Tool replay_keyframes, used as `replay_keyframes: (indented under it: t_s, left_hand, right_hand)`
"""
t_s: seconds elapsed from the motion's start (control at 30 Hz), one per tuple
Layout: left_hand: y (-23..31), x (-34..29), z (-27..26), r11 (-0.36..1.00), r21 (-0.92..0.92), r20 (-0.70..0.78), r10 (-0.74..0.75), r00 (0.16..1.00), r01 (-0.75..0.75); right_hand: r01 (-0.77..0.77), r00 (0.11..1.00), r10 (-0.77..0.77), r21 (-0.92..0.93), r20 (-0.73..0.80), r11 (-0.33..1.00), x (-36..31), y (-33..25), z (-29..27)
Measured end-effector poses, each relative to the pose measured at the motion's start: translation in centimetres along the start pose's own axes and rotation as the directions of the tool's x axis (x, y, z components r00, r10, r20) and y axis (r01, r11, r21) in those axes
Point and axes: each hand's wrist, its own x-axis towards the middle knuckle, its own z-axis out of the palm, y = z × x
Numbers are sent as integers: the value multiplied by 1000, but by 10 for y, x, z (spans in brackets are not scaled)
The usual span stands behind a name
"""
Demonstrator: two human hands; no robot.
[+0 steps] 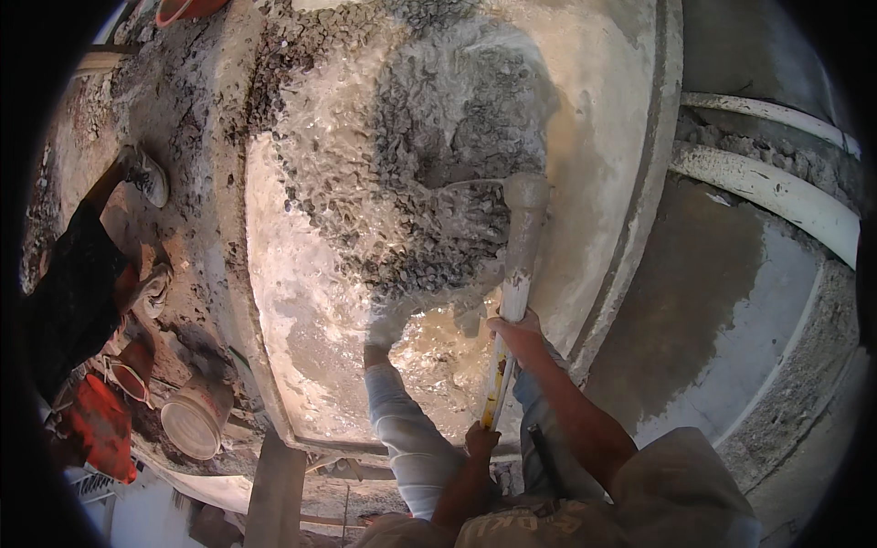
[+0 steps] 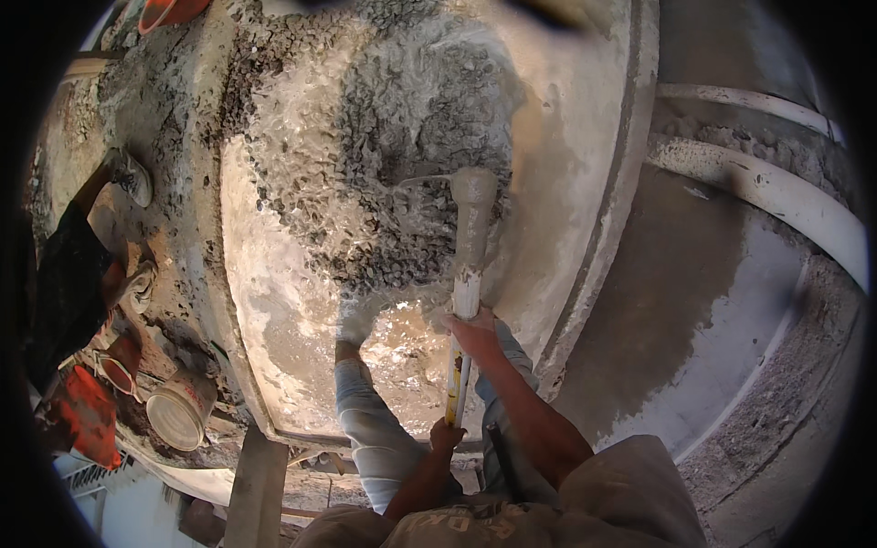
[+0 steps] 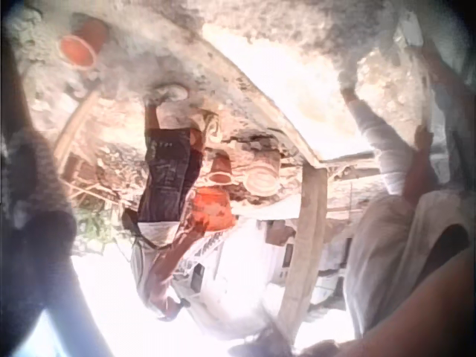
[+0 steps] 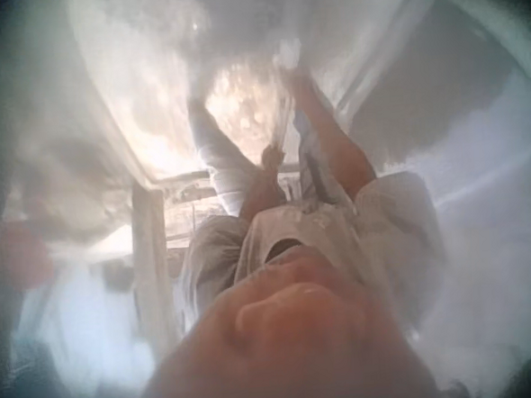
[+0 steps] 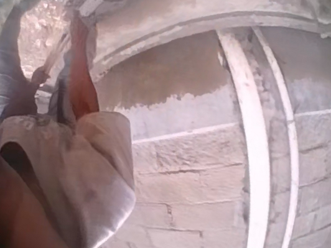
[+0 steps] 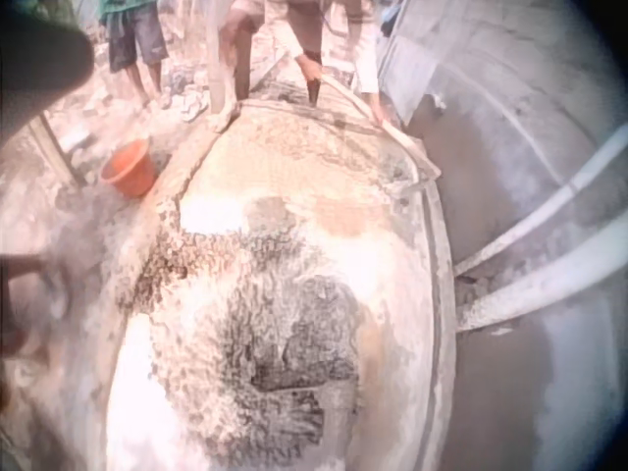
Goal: The person uses a long straightedge to level and smooth wet concrete on a floor slab. They repeatedly drag the tool across the surface to distribute the material and create a flat finish.
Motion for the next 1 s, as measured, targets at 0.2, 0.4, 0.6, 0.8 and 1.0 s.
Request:
replay_keyframes:
  t_s: [0.2, 0.4, 0.6, 0.8, 1.0]
  left_hand:
    - [153, 53, -41, 941, 112, -433, 334, 837, -318]
    - [382, 121, -185, 525, -683, 164, 787, 594, -508]
    - [369, 143, -177, 473, -880, 387, 760, 521, -36]
    - [316, 97, -218, 550, -828, 375, 687, 622, -109]
    - [240, 36, -241, 652, -752, 400, 570, 717, -98]
  right_hand:
    - [435, 901, -422, 205, -103, 877, -4, -138, -55]
    - [403, 884, -450, -283, -126, 870, 267, -388, -68]
    - [325, 865, -499, -710, -44, 625, 384, -337, -47]
    - [243, 946, -306, -392, -106, 887, 322, -292, -19]
    - [99, 986, -123, -195, -113, 976, 269, -227, 15]
